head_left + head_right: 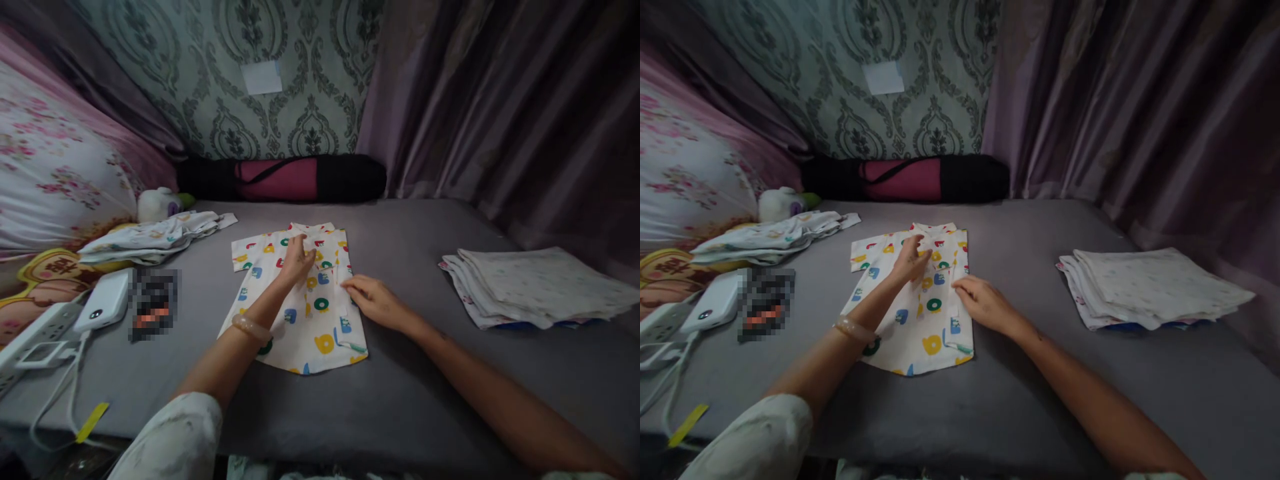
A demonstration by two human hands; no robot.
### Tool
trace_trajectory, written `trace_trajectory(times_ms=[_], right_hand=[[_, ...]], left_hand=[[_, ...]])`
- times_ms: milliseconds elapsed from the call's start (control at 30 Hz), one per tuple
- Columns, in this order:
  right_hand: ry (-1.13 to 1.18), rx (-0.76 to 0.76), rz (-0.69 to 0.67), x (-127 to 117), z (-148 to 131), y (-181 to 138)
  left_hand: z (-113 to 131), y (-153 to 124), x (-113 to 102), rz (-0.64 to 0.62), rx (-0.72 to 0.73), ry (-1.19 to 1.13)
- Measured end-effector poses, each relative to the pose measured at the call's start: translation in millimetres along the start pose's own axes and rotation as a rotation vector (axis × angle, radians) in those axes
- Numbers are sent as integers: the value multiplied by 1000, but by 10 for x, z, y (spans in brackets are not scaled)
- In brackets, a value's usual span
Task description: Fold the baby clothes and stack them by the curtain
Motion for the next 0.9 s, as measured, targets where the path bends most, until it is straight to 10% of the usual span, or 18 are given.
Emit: trace_trajectory(times_ms=[200, 367, 900], right_hand=[[-350, 276, -61, 17, 527, 861], [-466, 358, -125, 160, 648, 1346], [-482, 456, -83, 204, 952, 1708]], left_hand=[[617, -891, 348, -371, 382, 244], [727, -1489, 626, -458, 301, 373], [637, -1539, 544, -397, 296, 253]])
Point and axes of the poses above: each hand's wrist, its own y-axis towards the middle knuckle, its own x-axis out of the palm, z = x × y, the point moved 7 cm from there along y, towards the middle knuckle, and after that the axes turned 10 degrees about -z, right-handed, at the moved point
